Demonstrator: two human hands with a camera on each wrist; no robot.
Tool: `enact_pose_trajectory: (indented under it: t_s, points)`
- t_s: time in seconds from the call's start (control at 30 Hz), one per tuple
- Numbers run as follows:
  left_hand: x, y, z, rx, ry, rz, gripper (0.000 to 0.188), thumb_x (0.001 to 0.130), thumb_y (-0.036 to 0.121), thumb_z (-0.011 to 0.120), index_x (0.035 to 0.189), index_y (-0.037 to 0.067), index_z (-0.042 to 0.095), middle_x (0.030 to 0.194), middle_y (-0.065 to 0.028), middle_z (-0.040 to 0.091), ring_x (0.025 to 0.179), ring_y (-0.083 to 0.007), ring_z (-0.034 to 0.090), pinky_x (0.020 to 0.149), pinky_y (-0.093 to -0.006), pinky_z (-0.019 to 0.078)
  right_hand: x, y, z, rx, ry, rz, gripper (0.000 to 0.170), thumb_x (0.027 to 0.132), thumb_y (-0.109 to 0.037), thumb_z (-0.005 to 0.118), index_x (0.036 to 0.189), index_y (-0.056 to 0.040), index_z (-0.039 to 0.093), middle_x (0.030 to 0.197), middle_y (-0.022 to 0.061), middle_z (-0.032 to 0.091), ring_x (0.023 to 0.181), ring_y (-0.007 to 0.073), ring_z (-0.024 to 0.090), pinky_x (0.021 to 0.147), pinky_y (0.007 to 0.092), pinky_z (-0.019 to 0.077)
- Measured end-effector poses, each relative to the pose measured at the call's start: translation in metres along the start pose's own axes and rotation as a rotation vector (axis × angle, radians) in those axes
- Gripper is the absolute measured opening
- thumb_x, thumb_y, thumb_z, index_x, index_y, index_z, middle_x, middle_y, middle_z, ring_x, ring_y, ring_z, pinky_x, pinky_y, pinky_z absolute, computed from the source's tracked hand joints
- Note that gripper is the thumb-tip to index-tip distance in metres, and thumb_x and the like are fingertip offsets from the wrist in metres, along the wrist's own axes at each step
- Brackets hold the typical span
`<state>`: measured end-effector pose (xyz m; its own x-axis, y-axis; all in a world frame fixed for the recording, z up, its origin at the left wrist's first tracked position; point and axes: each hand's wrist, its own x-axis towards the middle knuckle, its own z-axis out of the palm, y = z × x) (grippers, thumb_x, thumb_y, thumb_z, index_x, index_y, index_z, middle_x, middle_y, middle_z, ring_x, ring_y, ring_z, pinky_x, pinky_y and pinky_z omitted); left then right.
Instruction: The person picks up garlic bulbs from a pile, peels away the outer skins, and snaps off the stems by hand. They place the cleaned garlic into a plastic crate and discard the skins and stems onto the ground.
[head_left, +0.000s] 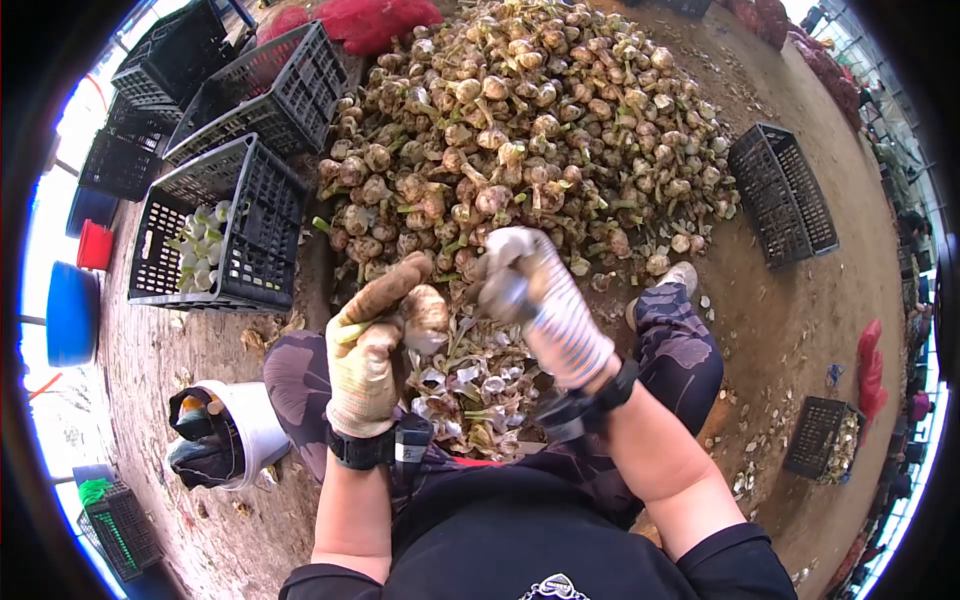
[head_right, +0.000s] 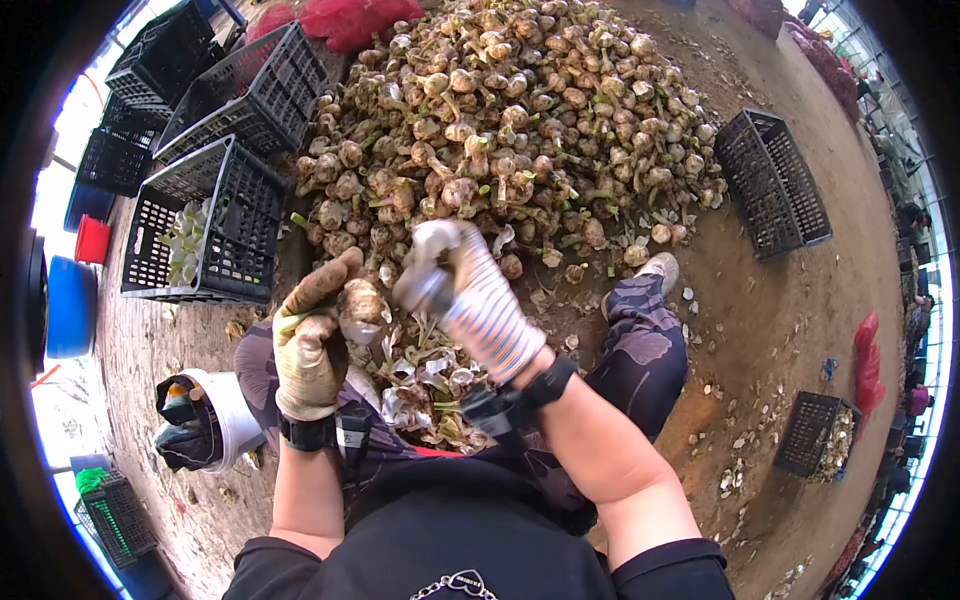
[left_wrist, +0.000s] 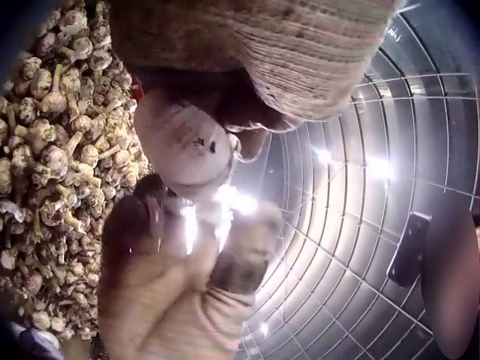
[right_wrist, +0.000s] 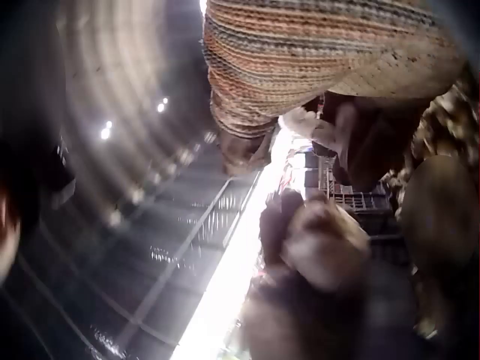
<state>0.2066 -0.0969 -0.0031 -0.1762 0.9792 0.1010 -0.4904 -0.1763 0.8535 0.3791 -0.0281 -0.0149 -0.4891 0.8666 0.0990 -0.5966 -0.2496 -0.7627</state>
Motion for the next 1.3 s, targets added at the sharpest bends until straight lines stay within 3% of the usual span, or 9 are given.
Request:
enact_pose_trajectory:
  t_s: [0.13,0.43,0.73,0.87,1.0,1.07,1.17,1.27,1.3]
  points:
    - [0.001,-0.001,0.015,0.063,0.101,0.011,0.041,0.079,-0.003,0.049,0.119,-0.009,0.054,0.120,-0.0161,0.059,0.103,-0.0183,0.059,0.093,-0.0281,0.0443,-0.002,0.008,0.017,-1.038,-0.178,-0.447,0.044,0.067,-0.008,0.076,0.103,-0.0040,0.051,0.103,0.0105,0.052,0.093,0.0244,0.055,0.080,0.0338,0.0464]
    - [-0.004,-0.011,0.006,0.096,0.049,0.072,0.035,0.080,0.009,0.059,0.111,-0.008,0.059,0.116,-0.0177,0.060,0.108,-0.0224,0.058,0.096,-0.0328,0.0429,0.000,0.007,0.009,-1.032,-0.127,-0.323,0.027,0.071,0.001,0.060,0.096,-0.0011,0.051,0.086,0.0169,0.055,0.080,0.0378,0.055,0.069,0.0384,0.0462]
    - [-0.004,-0.005,0.011,0.034,-0.015,0.195,0.058,0.078,0.040,0.070,0.110,-0.007,0.059,0.112,-0.0193,0.061,0.117,-0.0315,0.051,0.103,-0.0438,0.0356,-0.010,0.002,0.029,0.184,0.090,0.299,0.030,0.090,-0.028,0.059,0.111,-0.0088,0.052,0.096,0.0005,0.058,0.089,0.0121,0.056,0.079,0.0291,0.0468]
    - [0.000,0.000,0.013,0.471,-0.045,0.321,0.050,0.085,0.033,0.064,0.117,-0.004,0.056,0.130,-0.0159,0.050,0.120,-0.0262,0.048,0.102,-0.0368,0.0354,-0.012,0.008,0.007,-0.180,-0.075,0.166,0.032,0.086,-0.012,0.065,0.114,-0.0050,0.051,0.101,0.0026,0.059,0.094,0.0105,0.056,0.084,0.0258,0.0450]
    - [-0.007,0.002,-0.001,0.273,0.056,-0.172,0.046,0.090,0.029,0.059,0.122,-0.003,0.052,0.107,-0.0063,0.060,0.095,-0.0138,0.059,0.081,-0.0253,0.0485,-0.006,0.006,0.010,-0.642,-0.040,-0.259,0.021,0.086,-0.002,0.061,0.105,-0.0042,0.052,0.099,0.0034,0.060,0.090,0.0099,0.056,0.082,0.0250,0.0448]
    - [-0.010,0.006,0.002,0.048,0.030,-0.306,0.052,0.087,0.032,0.064,0.121,-0.004,0.052,0.105,-0.0064,0.062,0.094,-0.0136,0.060,0.082,-0.0263,0.0490,-0.009,-0.004,0.020,0.050,0.123,0.040,0.010,0.092,-0.009,0.055,0.101,-0.0106,0.054,0.101,0.0034,0.060,0.093,0.0150,0.060,0.078,0.0268,0.0482]
    - [-0.016,-0.003,-0.001,0.014,-0.028,-0.264,0.055,0.085,0.033,0.067,0.122,-0.004,0.051,0.110,-0.0079,0.061,0.101,-0.0158,0.057,0.093,-0.0305,0.0431,-0.002,-0.007,0.007,0.145,0.267,0.260,0.004,0.095,-0.014,0.051,0.097,-0.0110,0.053,0.098,0.0032,0.060,0.091,0.0148,0.061,0.068,0.0233,0.0486]
    - [-0.003,0.009,-0.026,-0.178,0.240,-0.312,0.054,0.089,0.035,0.058,0.125,-0.003,0.047,0.115,-0.0138,0.059,0.101,-0.0220,0.060,0.088,-0.0349,0.0495,-0.007,0.004,-0.008,-0.206,-0.001,0.075,0.012,0.091,-0.006,0.047,0.099,-0.0079,0.056,0.088,0.0017,0.057,0.080,0.0112,0.058,0.067,0.0249,0.0477]
    - [0.005,0.018,-0.060,-0.317,0.238,-0.224,0.053,0.089,0.035,0.057,0.124,-0.004,0.047,0.115,-0.0159,0.058,0.100,-0.0234,0.060,0.086,-0.0360,0.0517,-0.011,0.009,-0.006,-0.817,0.005,-0.071,0.014,0.086,-0.001,0.049,0.096,-0.0048,0.057,0.086,0.0056,0.058,0.079,0.0182,0.060,0.068,0.0294,0.0493]
